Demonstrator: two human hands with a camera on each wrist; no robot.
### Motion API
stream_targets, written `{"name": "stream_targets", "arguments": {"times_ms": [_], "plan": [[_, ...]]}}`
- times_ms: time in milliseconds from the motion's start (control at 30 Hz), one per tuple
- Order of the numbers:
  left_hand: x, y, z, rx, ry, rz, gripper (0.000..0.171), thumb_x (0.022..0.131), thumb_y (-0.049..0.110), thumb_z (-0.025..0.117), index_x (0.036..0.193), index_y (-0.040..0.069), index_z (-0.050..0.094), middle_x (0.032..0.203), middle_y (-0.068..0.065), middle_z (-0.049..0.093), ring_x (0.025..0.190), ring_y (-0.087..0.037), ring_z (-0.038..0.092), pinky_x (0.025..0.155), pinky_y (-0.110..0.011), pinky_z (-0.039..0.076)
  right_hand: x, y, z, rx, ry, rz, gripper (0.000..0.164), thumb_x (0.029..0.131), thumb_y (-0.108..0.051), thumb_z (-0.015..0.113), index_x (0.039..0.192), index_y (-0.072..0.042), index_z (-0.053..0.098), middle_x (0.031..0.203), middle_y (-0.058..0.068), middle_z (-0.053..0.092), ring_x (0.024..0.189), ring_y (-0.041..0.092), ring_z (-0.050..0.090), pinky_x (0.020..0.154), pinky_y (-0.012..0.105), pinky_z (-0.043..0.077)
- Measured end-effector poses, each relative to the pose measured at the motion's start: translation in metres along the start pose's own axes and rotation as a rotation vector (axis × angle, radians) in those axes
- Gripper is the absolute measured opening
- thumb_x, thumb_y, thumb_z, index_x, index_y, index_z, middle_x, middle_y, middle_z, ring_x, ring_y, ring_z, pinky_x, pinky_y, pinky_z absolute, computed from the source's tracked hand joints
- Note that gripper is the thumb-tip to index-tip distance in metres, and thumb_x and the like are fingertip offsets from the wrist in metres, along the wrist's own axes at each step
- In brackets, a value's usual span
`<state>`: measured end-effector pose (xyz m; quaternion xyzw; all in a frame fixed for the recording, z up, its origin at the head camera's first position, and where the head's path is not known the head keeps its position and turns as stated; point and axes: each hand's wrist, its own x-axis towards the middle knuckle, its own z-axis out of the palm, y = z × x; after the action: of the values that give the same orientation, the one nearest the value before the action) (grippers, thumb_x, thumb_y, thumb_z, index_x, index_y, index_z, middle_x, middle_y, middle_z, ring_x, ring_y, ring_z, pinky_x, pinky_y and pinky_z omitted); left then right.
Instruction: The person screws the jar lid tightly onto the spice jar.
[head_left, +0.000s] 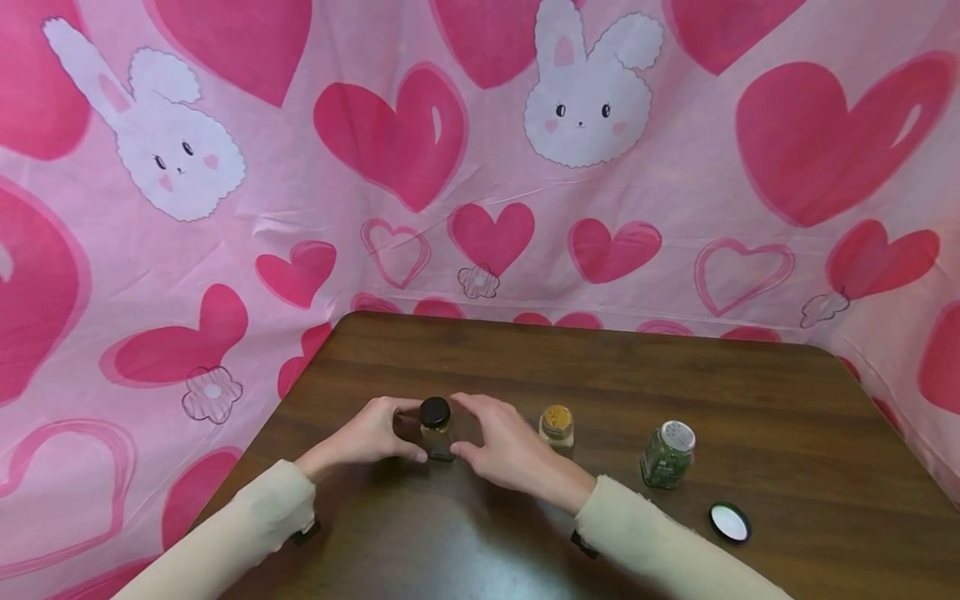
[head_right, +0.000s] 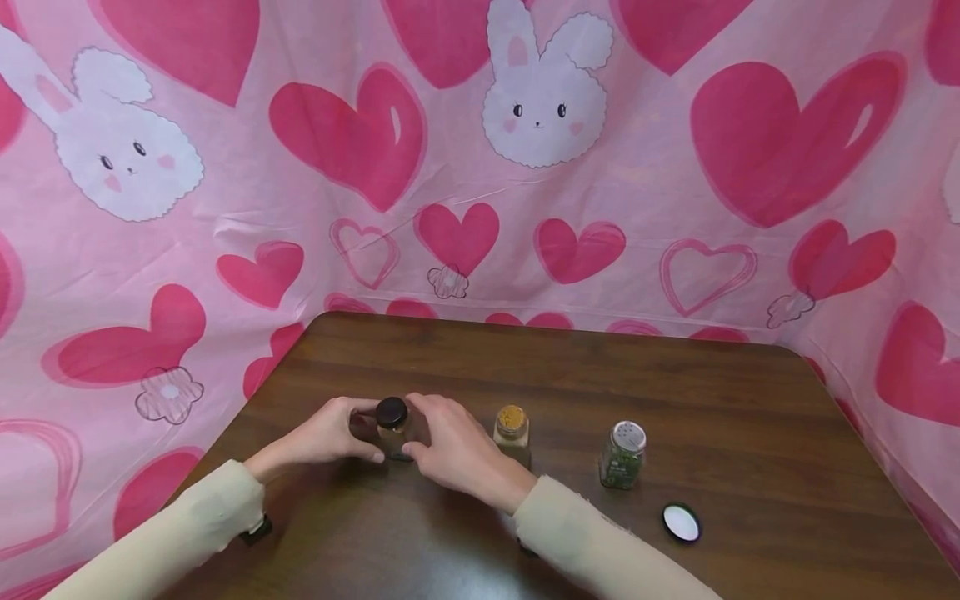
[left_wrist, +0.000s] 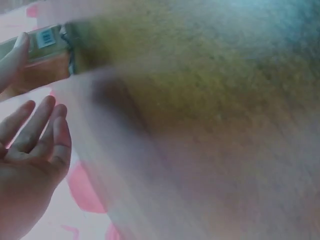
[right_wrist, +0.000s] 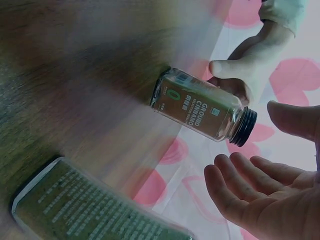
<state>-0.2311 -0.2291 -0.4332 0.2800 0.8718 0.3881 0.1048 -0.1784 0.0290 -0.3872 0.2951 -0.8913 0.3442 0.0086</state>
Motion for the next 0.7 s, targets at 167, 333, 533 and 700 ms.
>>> {"name": "stream_targets", "arguments": {"times_ms": [167,333,533,700], "plan": [[-0.006,0.002,-0.006,0.008,0.034,-0.011,0.063,0.065,0.035,0.088,0.120,0.023,0.060,0.108,0.008,0.065,0.099,-0.015,0.063,0.086,-0.037,0.049,-0.006,0.001,-0.002,-0.011,0.004,0.004,0.060,0.085,-0.031,0.072,0.138,-0.013,0.049,0.135,0.001,0.052,0.123,0.016,0.047,0.099,0.038,0.038],[-0.014,0.004,-0.010,0.000,0.100,-0.034,0.054,0.068,0.037,0.086,0.107,0.016,0.055,0.099,-0.003,0.062,0.093,-0.021,0.061,0.082,-0.040,0.049,-0.009,0.001,-0.001,-0.009,0.021,-0.010,0.060,0.086,-0.031,0.071,0.138,-0.014,0.048,0.136,0.000,0.051,0.124,0.015,0.046,0.100,0.038,0.038],[-0.025,0.012,-0.012,-0.004,0.133,-0.065,0.050,0.071,0.042,0.082,0.098,0.013,0.052,0.083,-0.003,0.058,0.076,-0.017,0.057,0.069,-0.031,0.050,-0.016,0.000,-0.001,-0.019,0.041,-0.050,0.058,0.085,-0.029,0.072,0.136,-0.012,0.050,0.134,0.001,0.052,0.123,0.015,0.047,0.100,0.037,0.038],[-0.028,0.026,-0.010,0.000,0.150,-0.034,0.040,0.078,0.043,0.076,0.092,0.014,0.051,0.070,0.000,0.052,0.064,-0.014,0.050,0.058,-0.028,0.044,-0.023,0.000,-0.004,-0.035,0.048,-0.057,0.057,0.085,-0.028,0.072,0.136,-0.012,0.051,0.133,0.001,0.053,0.123,0.015,0.047,0.100,0.037,0.038]]}}
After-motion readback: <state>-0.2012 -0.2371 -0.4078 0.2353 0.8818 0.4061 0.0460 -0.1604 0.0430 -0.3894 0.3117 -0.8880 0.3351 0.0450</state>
